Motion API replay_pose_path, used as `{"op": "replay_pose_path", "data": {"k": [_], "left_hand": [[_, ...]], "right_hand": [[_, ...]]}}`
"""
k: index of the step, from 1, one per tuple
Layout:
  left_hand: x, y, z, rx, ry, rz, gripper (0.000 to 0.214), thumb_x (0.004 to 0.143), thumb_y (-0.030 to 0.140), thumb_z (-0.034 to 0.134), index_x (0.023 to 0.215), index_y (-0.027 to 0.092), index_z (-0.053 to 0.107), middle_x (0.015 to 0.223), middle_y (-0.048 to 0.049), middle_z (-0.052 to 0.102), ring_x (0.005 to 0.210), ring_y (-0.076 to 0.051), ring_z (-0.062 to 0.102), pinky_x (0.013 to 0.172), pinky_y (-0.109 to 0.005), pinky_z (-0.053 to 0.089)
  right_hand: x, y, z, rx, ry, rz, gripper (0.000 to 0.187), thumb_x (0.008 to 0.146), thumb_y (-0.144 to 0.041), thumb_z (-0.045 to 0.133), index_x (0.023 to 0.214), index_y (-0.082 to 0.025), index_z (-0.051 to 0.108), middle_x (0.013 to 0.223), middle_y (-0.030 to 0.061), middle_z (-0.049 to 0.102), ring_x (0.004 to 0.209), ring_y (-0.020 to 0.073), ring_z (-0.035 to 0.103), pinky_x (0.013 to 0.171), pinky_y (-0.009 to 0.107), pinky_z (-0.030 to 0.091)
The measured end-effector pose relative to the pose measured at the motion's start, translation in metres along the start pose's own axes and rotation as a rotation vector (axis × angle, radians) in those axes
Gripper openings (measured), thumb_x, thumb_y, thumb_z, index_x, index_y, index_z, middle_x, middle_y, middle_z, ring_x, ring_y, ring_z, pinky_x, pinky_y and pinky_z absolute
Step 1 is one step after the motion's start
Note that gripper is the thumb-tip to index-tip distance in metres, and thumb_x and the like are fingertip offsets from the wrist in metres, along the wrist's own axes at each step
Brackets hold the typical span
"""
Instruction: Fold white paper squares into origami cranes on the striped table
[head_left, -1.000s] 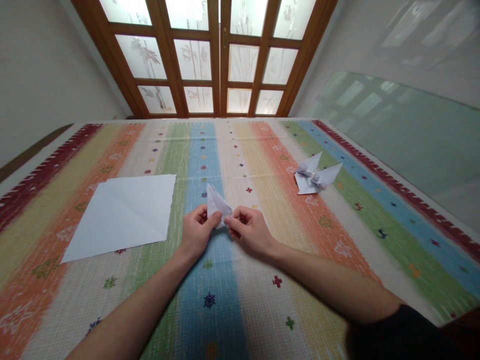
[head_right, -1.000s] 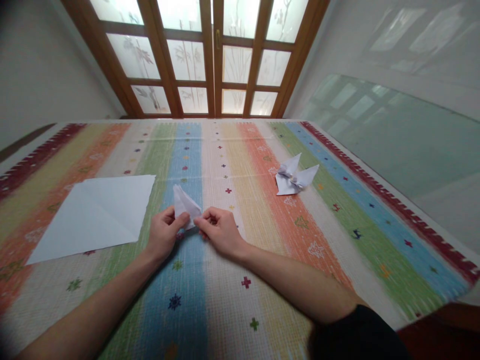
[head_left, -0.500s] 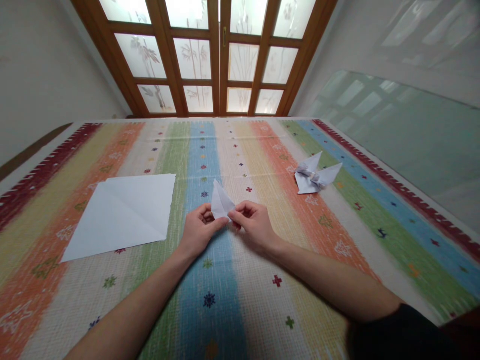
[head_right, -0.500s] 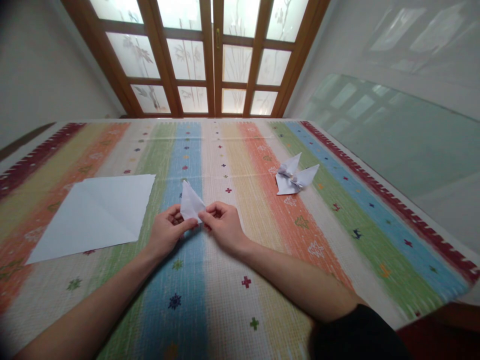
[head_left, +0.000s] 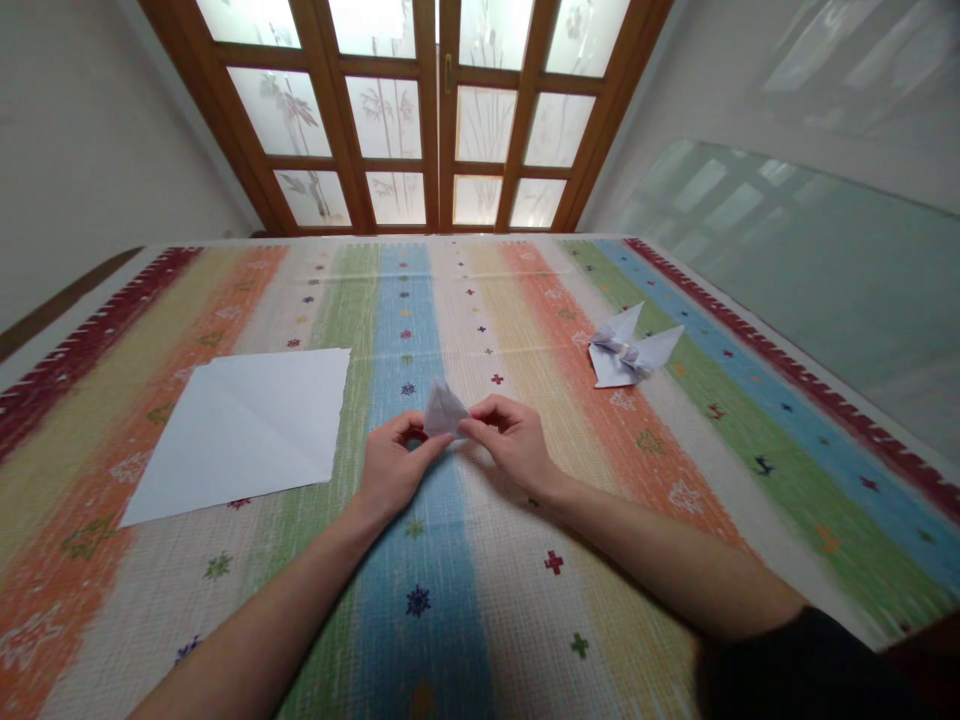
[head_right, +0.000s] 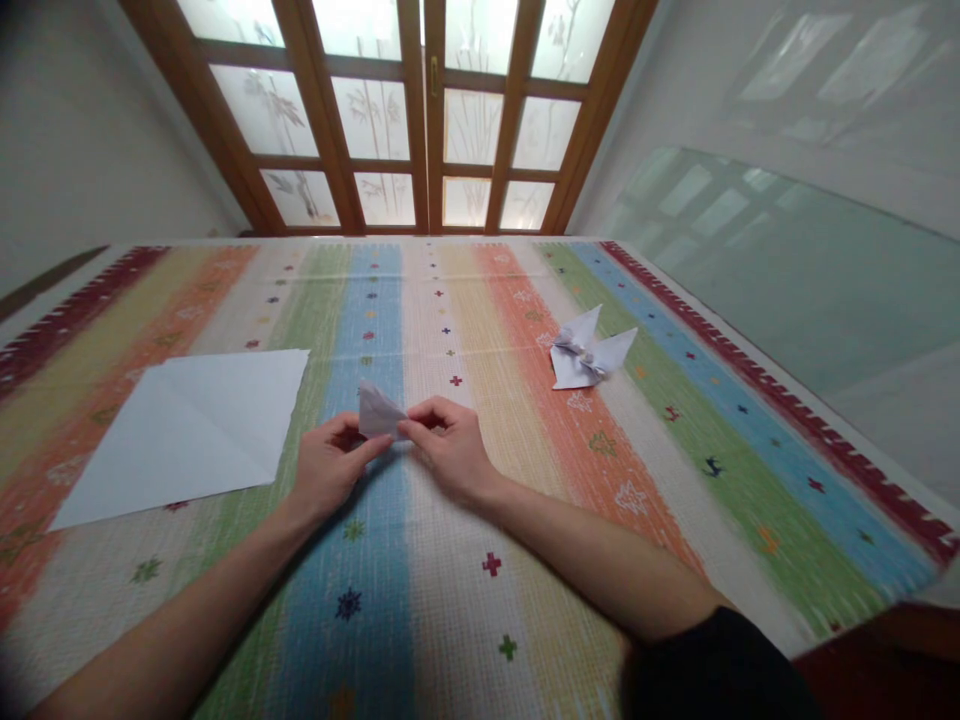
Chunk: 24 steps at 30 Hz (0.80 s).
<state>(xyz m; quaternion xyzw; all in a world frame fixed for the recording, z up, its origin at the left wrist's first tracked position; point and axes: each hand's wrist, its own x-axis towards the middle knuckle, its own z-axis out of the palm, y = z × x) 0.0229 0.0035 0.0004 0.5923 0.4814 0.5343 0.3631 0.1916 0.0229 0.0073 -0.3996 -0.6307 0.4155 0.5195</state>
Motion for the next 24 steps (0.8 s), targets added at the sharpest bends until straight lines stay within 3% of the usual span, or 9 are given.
{"op": "replay_pose_path", "data": {"k": [4, 7, 11, 15, 20, 24], "left_hand": [[0.001, 0.002, -0.004, 0.189, 0.161, 0.403, 0.011, 0.077, 0.012, 0.068, 0.074, 0.021, 0.072, 0.078, -0.0003, 0.073, 0.074, -0.014, 0.066, 0.073, -0.029, 0.05], [0.002, 0.004, -0.006, 0.256, 0.207, 0.599, 0.015, 0.078, 0.009, 0.068, 0.076, 0.023, 0.072, 0.08, 0.0004, 0.072, 0.078, -0.014, 0.065, 0.076, -0.03, 0.05], [0.0, 0.006, -0.006, 0.336, 0.214, 0.654, 0.014, 0.079, 0.012, 0.07, 0.08, 0.026, 0.073, 0.091, -0.0014, 0.074, 0.086, -0.017, 0.065, 0.08, -0.034, 0.052], [-0.002, 0.008, -0.008, 0.385, 0.18, 0.714, 0.016, 0.082, 0.015, 0.07, 0.09, 0.028, 0.074, 0.099, -0.0027, 0.076, 0.098, -0.021, 0.068, 0.085, -0.037, 0.053], [-0.004, 0.011, -0.009, 0.313, 0.074, 0.744, 0.017, 0.087, 0.015, 0.063, 0.091, 0.026, 0.075, 0.094, -0.0025, 0.078, 0.091, -0.02, 0.073, 0.082, -0.035, 0.057], [-0.005, 0.011, -0.008, 0.283, 0.052, 0.733, 0.019, 0.086, 0.013, 0.063, 0.093, 0.026, 0.075, 0.095, -0.0024, 0.078, 0.091, -0.02, 0.074, 0.083, -0.035, 0.058]], "right_hand": [[0.001, 0.002, -0.003, -0.116, -0.011, -0.33, 0.01, 0.082, -0.026, 0.068, 0.092, -0.024, 0.07, 0.097, 0.0047, 0.071, 0.091, 0.0171, 0.065, 0.078, 0.032, 0.052], [0.0, 0.002, -0.005, -0.183, 0.015, -0.513, 0.009, 0.085, -0.021, 0.067, 0.09, -0.026, 0.071, 0.094, 0.0036, 0.07, 0.089, 0.0169, 0.065, 0.079, 0.034, 0.052], [-0.002, 0.004, -0.01, -0.235, -0.026, -0.647, 0.015, 0.088, -0.02, 0.062, 0.081, -0.028, 0.071, 0.084, 0.0022, 0.072, 0.083, 0.0181, 0.066, 0.076, 0.036, 0.053], [-0.002, 0.006, -0.012, -0.306, -0.038, -0.61, 0.017, 0.089, -0.023, 0.061, 0.077, -0.029, 0.07, 0.085, 0.003, 0.074, 0.089, 0.0214, 0.067, 0.081, 0.042, 0.054], [-0.001, 0.007, -0.011, -0.276, -0.036, -0.622, 0.013, 0.087, -0.019, 0.062, 0.088, -0.028, 0.071, 0.1, 0.0049, 0.075, 0.099, 0.022, 0.069, 0.087, 0.043, 0.054], [0.0, 0.007, -0.01, -0.193, -0.047, -0.649, 0.017, 0.086, -0.015, 0.061, 0.091, -0.028, 0.071, 0.091, 0.004, 0.076, 0.091, 0.0205, 0.072, 0.083, 0.04, 0.056]]}}
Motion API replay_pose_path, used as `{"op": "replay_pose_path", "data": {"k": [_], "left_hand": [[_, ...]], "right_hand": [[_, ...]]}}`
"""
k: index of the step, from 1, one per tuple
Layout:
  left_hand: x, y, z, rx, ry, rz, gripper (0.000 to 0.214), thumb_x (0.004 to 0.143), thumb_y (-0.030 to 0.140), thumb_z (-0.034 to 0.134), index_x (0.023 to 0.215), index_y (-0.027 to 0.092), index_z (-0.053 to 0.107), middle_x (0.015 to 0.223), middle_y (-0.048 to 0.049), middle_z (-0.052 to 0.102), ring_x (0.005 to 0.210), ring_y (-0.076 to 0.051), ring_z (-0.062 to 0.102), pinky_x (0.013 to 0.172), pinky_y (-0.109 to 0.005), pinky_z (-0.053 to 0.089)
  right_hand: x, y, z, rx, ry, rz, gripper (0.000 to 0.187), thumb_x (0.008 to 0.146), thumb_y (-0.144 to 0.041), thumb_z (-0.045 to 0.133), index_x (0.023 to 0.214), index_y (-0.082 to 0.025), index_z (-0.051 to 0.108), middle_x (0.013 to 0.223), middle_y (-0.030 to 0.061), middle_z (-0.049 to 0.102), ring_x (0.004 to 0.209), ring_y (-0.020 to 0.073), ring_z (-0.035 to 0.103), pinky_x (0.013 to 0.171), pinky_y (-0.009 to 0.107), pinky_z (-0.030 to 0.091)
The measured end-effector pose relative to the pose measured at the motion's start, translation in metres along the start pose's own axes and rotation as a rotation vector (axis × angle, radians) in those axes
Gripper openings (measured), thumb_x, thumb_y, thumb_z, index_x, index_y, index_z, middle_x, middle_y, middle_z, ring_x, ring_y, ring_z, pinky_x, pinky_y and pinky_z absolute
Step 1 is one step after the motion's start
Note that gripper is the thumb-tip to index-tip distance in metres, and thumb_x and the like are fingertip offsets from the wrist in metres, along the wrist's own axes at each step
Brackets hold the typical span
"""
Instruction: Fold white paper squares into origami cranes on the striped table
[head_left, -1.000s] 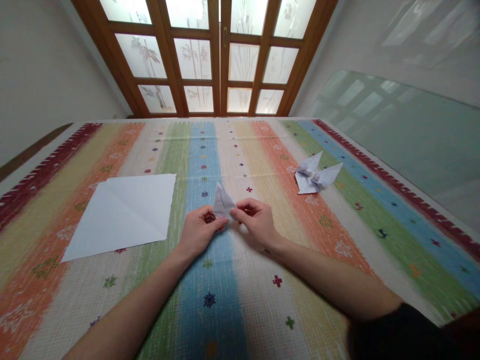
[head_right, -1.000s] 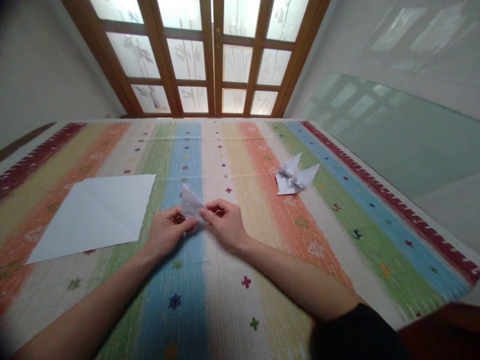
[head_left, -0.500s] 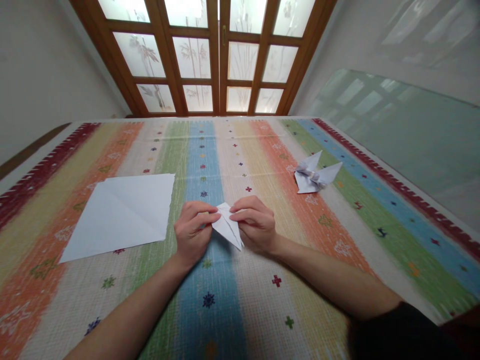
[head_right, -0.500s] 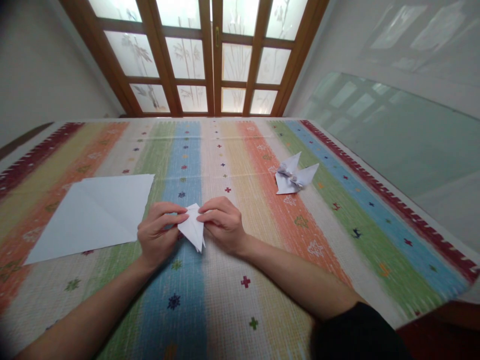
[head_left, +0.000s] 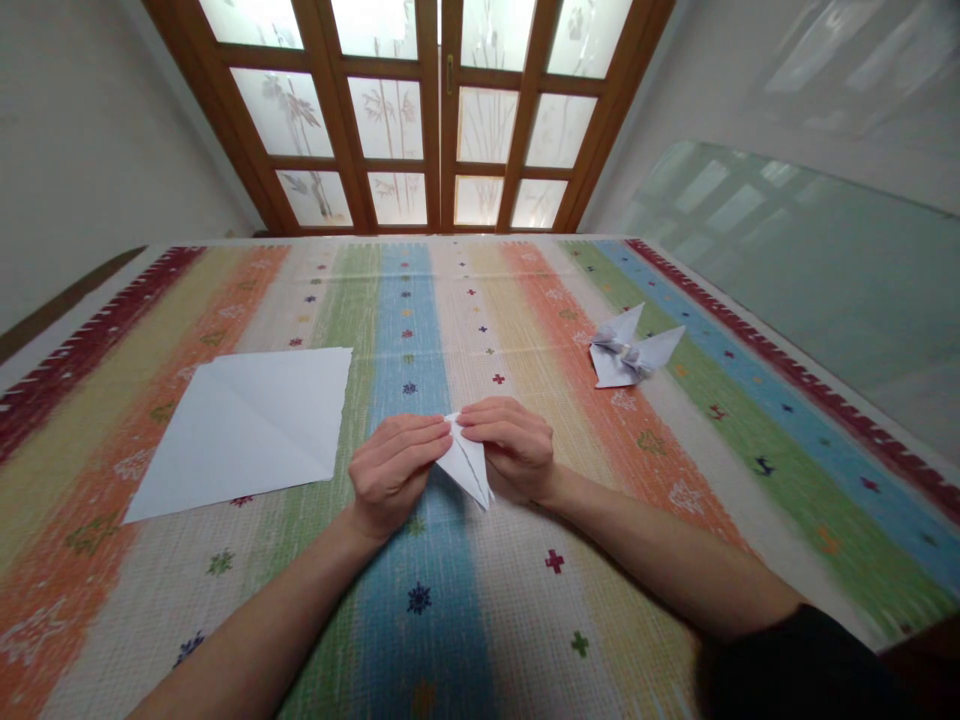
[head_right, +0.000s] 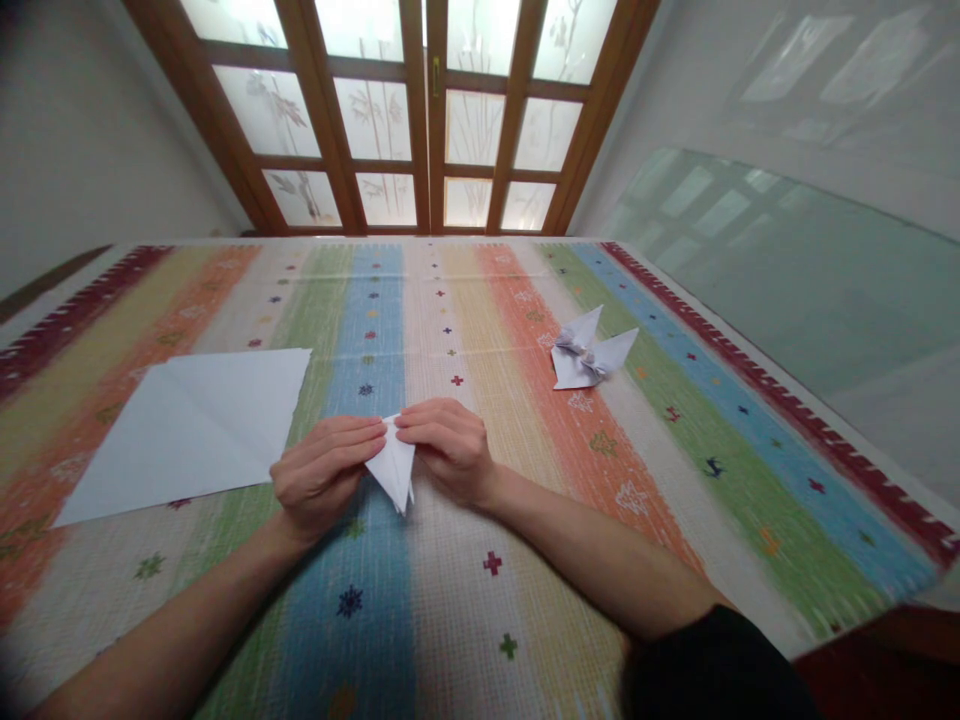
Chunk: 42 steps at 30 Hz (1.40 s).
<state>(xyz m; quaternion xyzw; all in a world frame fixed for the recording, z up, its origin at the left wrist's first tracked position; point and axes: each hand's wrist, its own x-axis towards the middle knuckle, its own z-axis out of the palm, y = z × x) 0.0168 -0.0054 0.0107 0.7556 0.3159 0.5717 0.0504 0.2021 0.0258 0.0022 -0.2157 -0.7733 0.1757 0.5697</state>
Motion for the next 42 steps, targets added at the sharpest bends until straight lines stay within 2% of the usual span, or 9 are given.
{"op": "replay_pose_path", "data": {"k": [7, 11, 14, 18, 21, 26, 33, 38, 42], "left_hand": [[-0.003, -0.001, 0.003, -0.069, -0.024, -0.093, 0.027, 0.084, 0.01, 0.061, 0.1, 0.026, 0.075, 0.099, -0.0026, 0.077, 0.093, -0.019, 0.073, 0.085, -0.033, 0.058], [-0.002, 0.002, 0.004, -0.064, -0.076, -0.421, 0.02, 0.082, 0.017, 0.062, 0.086, 0.027, 0.078, 0.085, -0.0004, 0.078, 0.077, -0.018, 0.074, 0.075, -0.03, 0.059], [0.002, 0.004, 0.006, -0.089, -0.044, -0.673, 0.012, 0.078, 0.024, 0.068, 0.081, 0.028, 0.079, 0.076, 0.0015, 0.077, 0.069, -0.018, 0.072, 0.069, -0.03, 0.058], [0.007, 0.004, 0.009, -0.232, 0.008, -0.852, 0.015, 0.069, 0.031, 0.075, 0.081, 0.023, 0.077, 0.076, -0.001, 0.077, 0.067, -0.019, 0.069, 0.065, -0.03, 0.056], [0.009, 0.003, 0.009, -0.31, 0.05, -0.914, 0.018, 0.065, 0.031, 0.076, 0.076, 0.018, 0.075, 0.071, -0.0022, 0.074, 0.059, -0.016, 0.065, 0.055, -0.026, 0.052], [0.01, 0.001, 0.006, -0.388, -0.007, -0.991, 0.02, 0.066, 0.036, 0.075, 0.066, 0.016, 0.069, 0.05, 0.0025, 0.059, 0.04, -0.008, 0.046, 0.038, -0.019, 0.035], [0.003, -0.003, 0.009, -0.609, -0.123, -1.021, 0.038, 0.065, 0.05, 0.078, 0.076, 0.015, 0.07, 0.064, -0.0021, 0.066, 0.051, -0.01, 0.054, 0.046, -0.021, 0.042], [-0.001, -0.004, 0.011, -0.654, -0.179, -1.023, 0.042, 0.065, 0.055, 0.078, 0.075, 0.015, 0.069, 0.066, -0.0021, 0.066, 0.054, -0.011, 0.055, 0.051, -0.022, 0.042], [0.001, -0.003, 0.011, -0.656, -0.183, -1.021, 0.039, 0.067, 0.053, 0.077, 0.075, 0.015, 0.068, 0.064, -0.0005, 0.064, 0.053, -0.01, 0.053, 0.051, -0.021, 0.04]], "right_hand": [[0.002, -0.002, -0.003, -0.016, -0.088, 0.148, 0.02, 0.089, -0.024, 0.054, 0.079, -0.026, 0.071, 0.083, 0.0043, 0.076, 0.084, 0.0189, 0.072, 0.077, 0.037, 0.058], [0.001, -0.003, 0.002, 0.01, -0.066, 0.327, 0.007, 0.083, -0.026, 0.064, 0.084, -0.023, 0.07, 0.082, 0.0038, 0.075, 0.076, 0.017, 0.071, 0.074, 0.032, 0.057], [0.001, -0.004, 0.005, 0.035, -0.015, 0.434, 0.009, 0.08, -0.03, 0.069, 0.084, -0.022, 0.069, 0.077, 0.0026, 0.073, 0.068, 0.0148, 0.067, 0.068, 0.029, 0.055], [0.003, -0.006, 0.006, 0.044, -0.05, 0.51, 0.015, 0.081, -0.036, 0.069, 0.076, -0.021, 0.069, 0.071, 0.0022, 0.071, 0.064, 0.0144, 0.064, 0.065, 0.029, 0.054], [0.004, -0.008, 0.006, 0.075, -0.094, 0.555, 0.018, 0.08, -0.038, 0.07, 0.075, -0.021, 0.069, 0.069, 0.002, 0.069, 0.06, 0.0131, 0.062, 0.06, 0.027, 0.052], [0.004, -0.01, 0.007, 0.208, -0.12, 0.619, 0.021, 0.077, -0.039, 0.072, 0.08, -0.02, 0.065, 0.066, -0.0007, 0.064, 0.057, 0.0106, 0.058, 0.055, 0.023, 0.048], [0.016, -0.012, -0.004, 0.375, -0.06, 0.647, 0.031, 0.084, -0.044, 0.065, 0.107, -0.022, 0.064, 0.089, 0.0036, 0.066, 0.073, 0.0122, 0.061, 0.064, 0.025, 0.052], [0.02, -0.014, -0.008, 0.327, -0.117, 0.56, 0.033, 0.084, -0.032, 0.064, 0.115, -0.024, 0.061, 0.097, 0.0042, 0.067, 0.075, 0.0121, 0.062, 0.067, 0.027, 0.054], [0.018, -0.015, -0.005, 0.255, -0.121, 0.485, 0.03, 0.084, -0.025, 0.062, 0.114, -0.023, 0.061, 0.098, 0.004, 0.066, 0.074, 0.0116, 0.061, 0.066, 0.026, 0.053]]}}
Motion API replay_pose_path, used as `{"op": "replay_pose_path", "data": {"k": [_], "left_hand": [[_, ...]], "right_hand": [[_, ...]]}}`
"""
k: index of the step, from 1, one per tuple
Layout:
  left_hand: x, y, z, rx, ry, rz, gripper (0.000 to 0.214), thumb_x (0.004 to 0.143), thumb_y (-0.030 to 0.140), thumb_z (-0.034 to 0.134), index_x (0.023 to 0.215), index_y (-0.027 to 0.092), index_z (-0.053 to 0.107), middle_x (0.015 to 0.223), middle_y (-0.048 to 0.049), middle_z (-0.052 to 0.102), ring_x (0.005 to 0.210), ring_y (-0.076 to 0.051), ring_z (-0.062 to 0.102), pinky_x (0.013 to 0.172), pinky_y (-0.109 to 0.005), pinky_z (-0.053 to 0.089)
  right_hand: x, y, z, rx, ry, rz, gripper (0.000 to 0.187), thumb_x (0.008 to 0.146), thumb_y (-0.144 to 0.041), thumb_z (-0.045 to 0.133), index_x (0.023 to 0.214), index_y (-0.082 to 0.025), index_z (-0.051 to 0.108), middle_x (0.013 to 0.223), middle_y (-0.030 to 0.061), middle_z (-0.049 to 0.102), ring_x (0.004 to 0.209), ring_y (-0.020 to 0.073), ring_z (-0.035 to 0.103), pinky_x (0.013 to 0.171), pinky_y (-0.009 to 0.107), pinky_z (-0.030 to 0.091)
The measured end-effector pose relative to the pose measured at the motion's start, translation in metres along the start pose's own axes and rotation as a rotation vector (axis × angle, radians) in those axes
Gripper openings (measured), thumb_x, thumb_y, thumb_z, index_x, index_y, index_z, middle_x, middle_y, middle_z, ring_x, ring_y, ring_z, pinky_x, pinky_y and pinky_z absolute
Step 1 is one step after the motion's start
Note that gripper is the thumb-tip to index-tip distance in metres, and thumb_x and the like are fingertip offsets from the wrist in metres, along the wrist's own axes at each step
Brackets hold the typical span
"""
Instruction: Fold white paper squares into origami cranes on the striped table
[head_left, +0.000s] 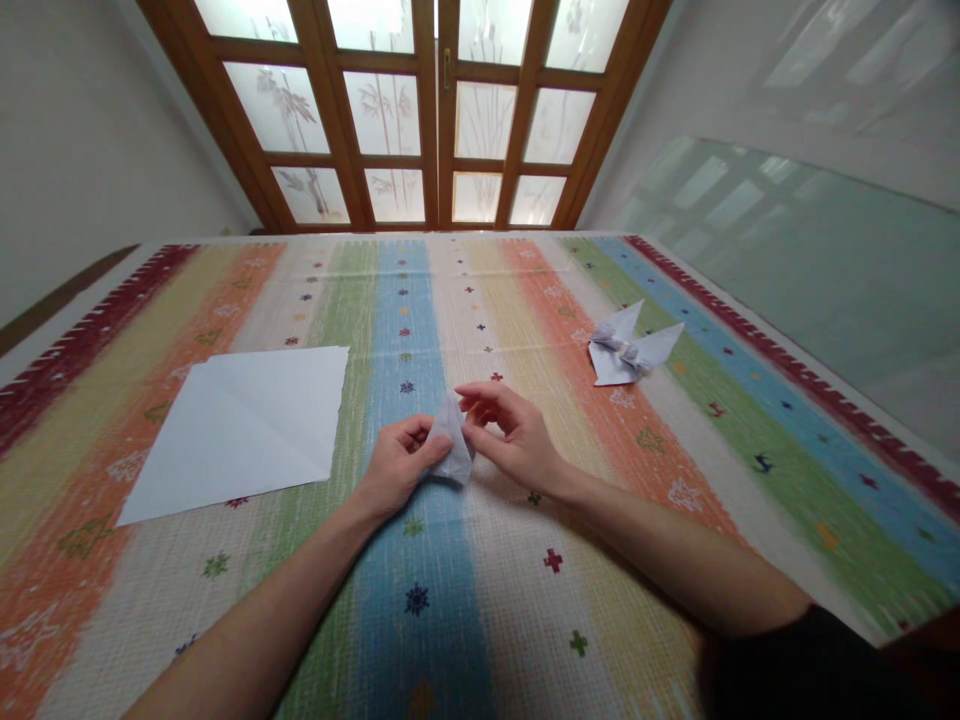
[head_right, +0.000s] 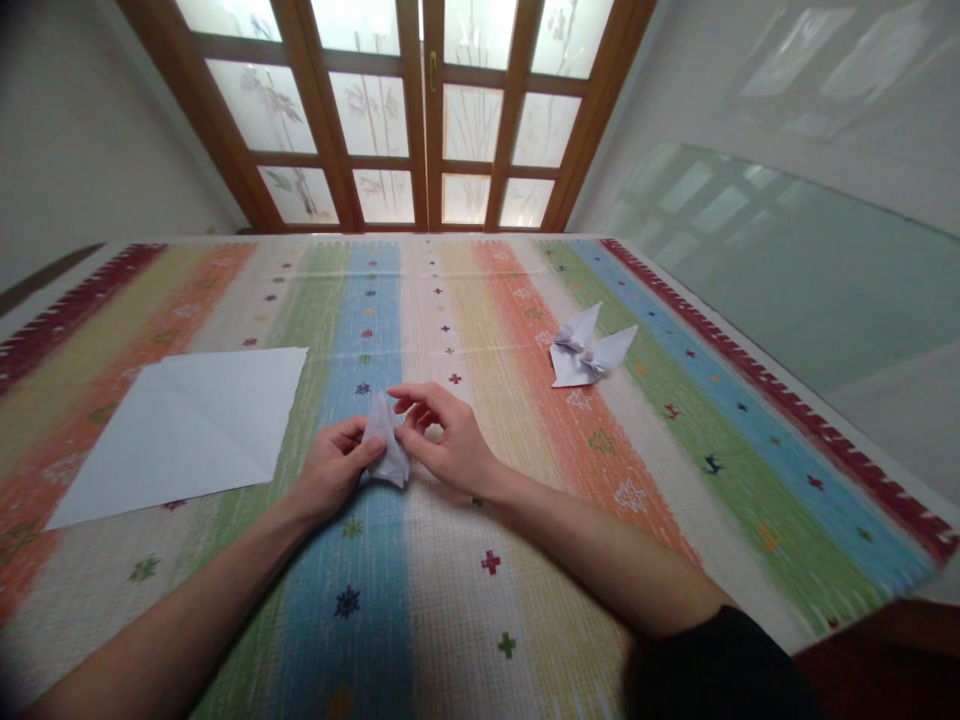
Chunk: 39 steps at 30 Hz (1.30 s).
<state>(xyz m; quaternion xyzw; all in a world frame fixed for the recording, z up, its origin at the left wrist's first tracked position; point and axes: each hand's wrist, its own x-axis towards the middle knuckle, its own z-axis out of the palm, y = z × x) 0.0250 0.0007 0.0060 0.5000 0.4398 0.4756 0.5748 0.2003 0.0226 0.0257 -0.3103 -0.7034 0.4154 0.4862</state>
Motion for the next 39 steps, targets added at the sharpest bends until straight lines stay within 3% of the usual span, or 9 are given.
{"op": "replay_pose_path", "data": {"k": [8, 15, 27, 39], "left_hand": [[-0.001, 0.0078, 0.0029, 0.027, 0.0, -0.012, 0.031, 0.066, 0.044, 0.078, 0.072, 0.016, 0.066, 0.061, 0.0007, 0.062, 0.052, -0.01, 0.052, 0.05, -0.022, 0.041], [-0.001, 0.0086, 0.004, 0.038, -0.039, -0.001, 0.026, 0.067, 0.039, 0.076, 0.073, 0.015, 0.068, 0.061, 0.001, 0.062, 0.053, -0.01, 0.052, 0.051, -0.021, 0.041], [-0.0003, 0.0047, 0.0039, 0.047, -0.028, -0.017, 0.031, 0.066, 0.043, 0.076, 0.073, 0.014, 0.067, 0.06, 0.0016, 0.06, 0.052, -0.009, 0.049, 0.052, -0.021, 0.038], [-0.0003, 0.0014, 0.0039, 0.002, 0.0, 0.012, 0.04, 0.067, 0.053, 0.078, 0.072, 0.016, 0.061, 0.059, 0.0025, 0.06, 0.051, -0.01, 0.051, 0.051, -0.021, 0.041]], "right_hand": [[0.0008, 0.0028, 0.0009, -0.031, 0.021, -0.049, 0.023, 0.08, -0.017, 0.064, 0.101, -0.022, 0.058, 0.095, 0.0028, 0.063, 0.073, 0.0112, 0.06, 0.064, 0.025, 0.053], [0.0016, 0.0026, 0.0005, -0.038, -0.049, -0.126, 0.03, 0.082, -0.012, 0.059, 0.11, -0.023, 0.058, 0.102, 0.0036, 0.062, 0.075, 0.011, 0.06, 0.066, 0.025, 0.053], [0.005, -0.0006, -0.0027, -0.1, -0.03, -0.18, 0.014, 0.081, -0.011, 0.06, 0.087, -0.021, 0.054, 0.09, 0.0014, 0.058, 0.071, 0.0099, 0.057, 0.063, 0.024, 0.052], [0.0034, 0.0014, -0.0037, -0.294, 0.061, -0.374, 0.011, 0.081, -0.009, 0.063, 0.079, -0.021, 0.062, 0.084, 0.0017, 0.064, 0.075, 0.0119, 0.061, 0.064, 0.025, 0.051]]}}
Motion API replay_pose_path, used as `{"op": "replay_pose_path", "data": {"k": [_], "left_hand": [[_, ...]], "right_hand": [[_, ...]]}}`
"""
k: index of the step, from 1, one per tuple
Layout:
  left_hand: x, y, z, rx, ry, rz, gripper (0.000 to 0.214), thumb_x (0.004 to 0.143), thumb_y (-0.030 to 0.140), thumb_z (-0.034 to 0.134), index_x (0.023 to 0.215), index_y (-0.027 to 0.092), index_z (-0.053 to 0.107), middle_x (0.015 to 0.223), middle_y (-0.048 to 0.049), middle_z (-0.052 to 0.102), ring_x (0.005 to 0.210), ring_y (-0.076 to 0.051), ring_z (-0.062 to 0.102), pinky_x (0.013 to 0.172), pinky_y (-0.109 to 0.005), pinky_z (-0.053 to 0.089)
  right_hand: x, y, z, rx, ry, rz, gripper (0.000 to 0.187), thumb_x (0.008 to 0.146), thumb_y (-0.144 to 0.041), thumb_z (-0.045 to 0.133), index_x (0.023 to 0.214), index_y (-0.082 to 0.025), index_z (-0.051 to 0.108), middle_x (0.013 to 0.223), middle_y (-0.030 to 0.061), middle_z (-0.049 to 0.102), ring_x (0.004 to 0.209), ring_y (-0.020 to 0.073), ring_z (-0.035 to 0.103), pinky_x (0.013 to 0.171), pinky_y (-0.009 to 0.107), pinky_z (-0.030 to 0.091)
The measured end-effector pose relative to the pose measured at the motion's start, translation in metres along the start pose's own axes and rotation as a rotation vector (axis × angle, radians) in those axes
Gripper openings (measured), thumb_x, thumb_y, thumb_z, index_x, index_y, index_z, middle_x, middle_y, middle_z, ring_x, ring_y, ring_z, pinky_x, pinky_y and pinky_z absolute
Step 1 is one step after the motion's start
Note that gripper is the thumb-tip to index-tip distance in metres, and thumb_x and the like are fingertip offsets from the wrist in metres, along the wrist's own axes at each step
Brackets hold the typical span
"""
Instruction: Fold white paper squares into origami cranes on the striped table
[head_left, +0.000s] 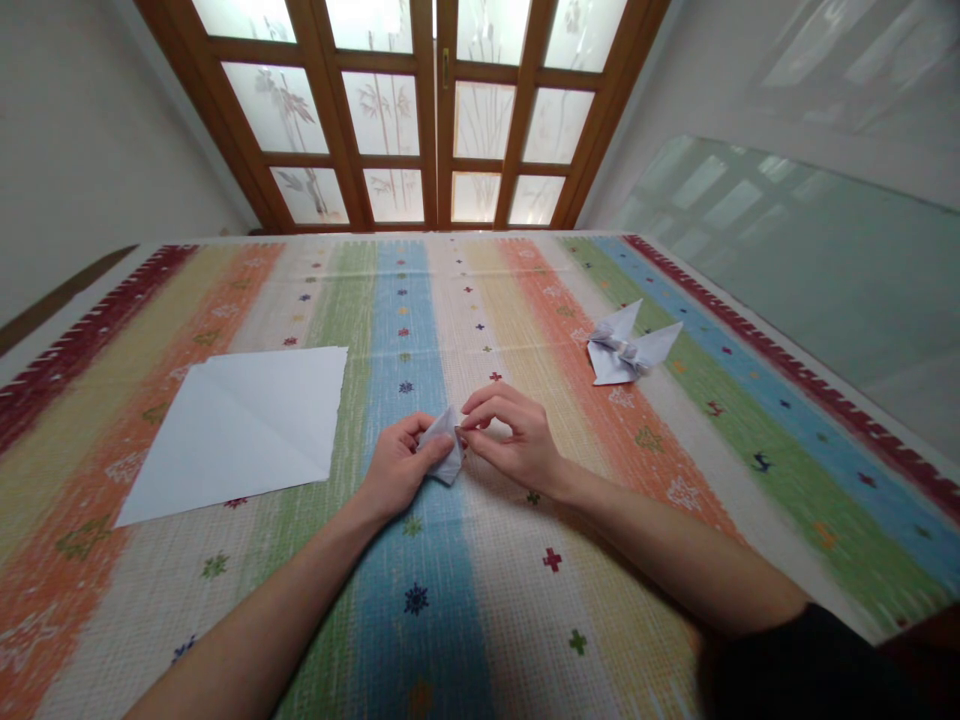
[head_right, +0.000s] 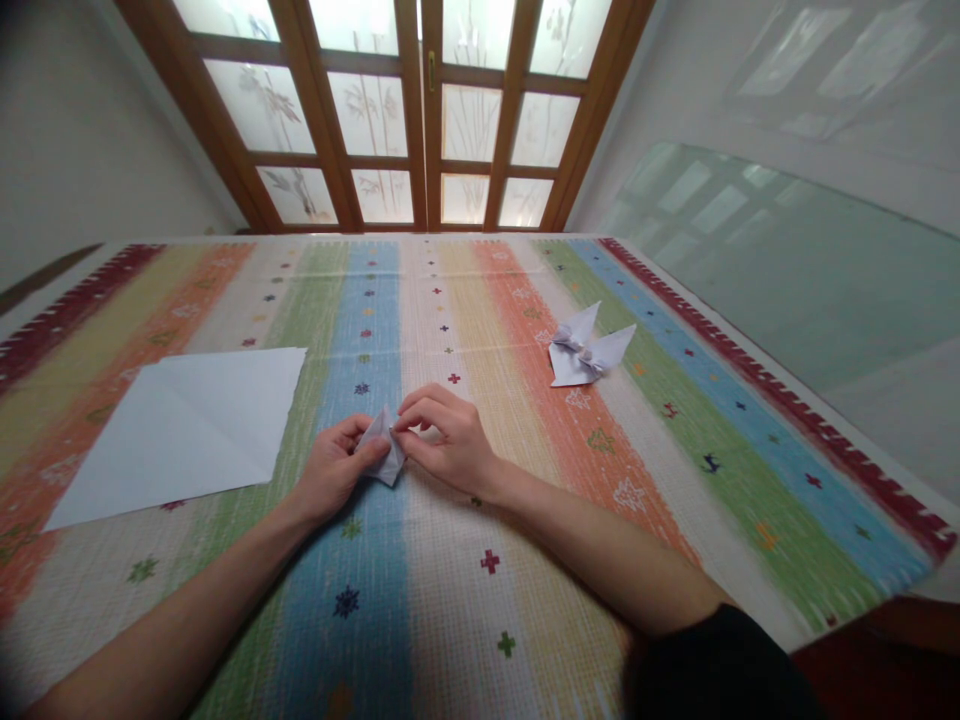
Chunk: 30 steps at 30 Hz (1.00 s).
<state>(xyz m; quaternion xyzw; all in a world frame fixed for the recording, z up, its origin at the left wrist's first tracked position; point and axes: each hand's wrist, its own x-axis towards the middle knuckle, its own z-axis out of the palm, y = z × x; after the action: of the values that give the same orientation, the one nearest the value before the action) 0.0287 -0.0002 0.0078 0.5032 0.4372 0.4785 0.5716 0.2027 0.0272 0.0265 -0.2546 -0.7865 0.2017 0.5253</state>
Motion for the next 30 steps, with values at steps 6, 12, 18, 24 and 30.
{"op": "replay_pose_path", "data": {"k": [6, 12, 18, 24, 30], "left_hand": [[-0.0001, -0.0012, 0.001, -0.029, 0.066, 0.021, 0.041, 0.066, 0.052, 0.08, 0.071, 0.016, 0.061, 0.058, 0.0035, 0.06, 0.05, -0.009, 0.051, 0.05, -0.02, 0.042], [0.0002, -0.0027, -0.001, -0.065, 0.063, 0.007, 0.04, 0.065, 0.051, 0.081, 0.074, 0.016, 0.065, 0.06, 0.0019, 0.063, 0.05, -0.009, 0.052, 0.049, -0.02, 0.041], [-0.0003, 0.0002, -0.0016, 0.02, 0.061, -0.003, 0.035, 0.067, 0.049, 0.078, 0.076, 0.016, 0.071, 0.063, 0.0001, 0.066, 0.053, -0.01, 0.054, 0.05, -0.021, 0.041], [-0.0028, 0.0027, 0.0004, 0.2, 0.147, 0.113, 0.026, 0.073, 0.043, 0.072, 0.075, 0.017, 0.072, 0.062, 0.0008, 0.065, 0.055, -0.011, 0.052, 0.053, -0.022, 0.041], [-0.0048, 0.0066, 0.0024, 0.304, 0.185, 0.172, 0.018, 0.077, 0.037, 0.068, 0.074, 0.019, 0.072, 0.059, 0.0018, 0.063, 0.054, -0.012, 0.051, 0.055, -0.024, 0.042]], "right_hand": [[-0.002, 0.0006, 0.0009, -0.006, -0.008, -0.03, 0.012, 0.081, -0.008, 0.064, 0.078, -0.02, 0.065, 0.082, 0.0024, 0.065, 0.076, 0.0119, 0.063, 0.067, 0.025, 0.052], [-0.0027, 0.002, 0.0015, -0.003, -0.021, 0.011, 0.011, 0.083, -0.01, 0.063, 0.079, -0.02, 0.066, 0.08, 0.0018, 0.065, 0.075, 0.012, 0.063, 0.067, 0.025, 0.051], [-0.0033, 0.0038, 0.0026, 0.097, -0.061, 0.115, 0.011, 0.085, -0.011, 0.062, 0.08, -0.02, 0.066, 0.077, 0.0011, 0.065, 0.072, 0.0117, 0.061, 0.065, 0.024, 0.049], [-0.0025, 0.0, 0.0032, 0.15, -0.098, 0.273, 0.006, 0.084, -0.02, 0.064, 0.078, -0.019, 0.064, 0.073, 0.0003, 0.066, 0.066, 0.0111, 0.06, 0.061, 0.024, 0.048], [-0.0018, -0.0025, 0.0042, 0.244, -0.108, 0.399, 0.011, 0.085, -0.026, 0.063, 0.079, -0.018, 0.063, 0.073, 0.0004, 0.066, 0.067, 0.0109, 0.062, 0.064, 0.024, 0.05]]}}
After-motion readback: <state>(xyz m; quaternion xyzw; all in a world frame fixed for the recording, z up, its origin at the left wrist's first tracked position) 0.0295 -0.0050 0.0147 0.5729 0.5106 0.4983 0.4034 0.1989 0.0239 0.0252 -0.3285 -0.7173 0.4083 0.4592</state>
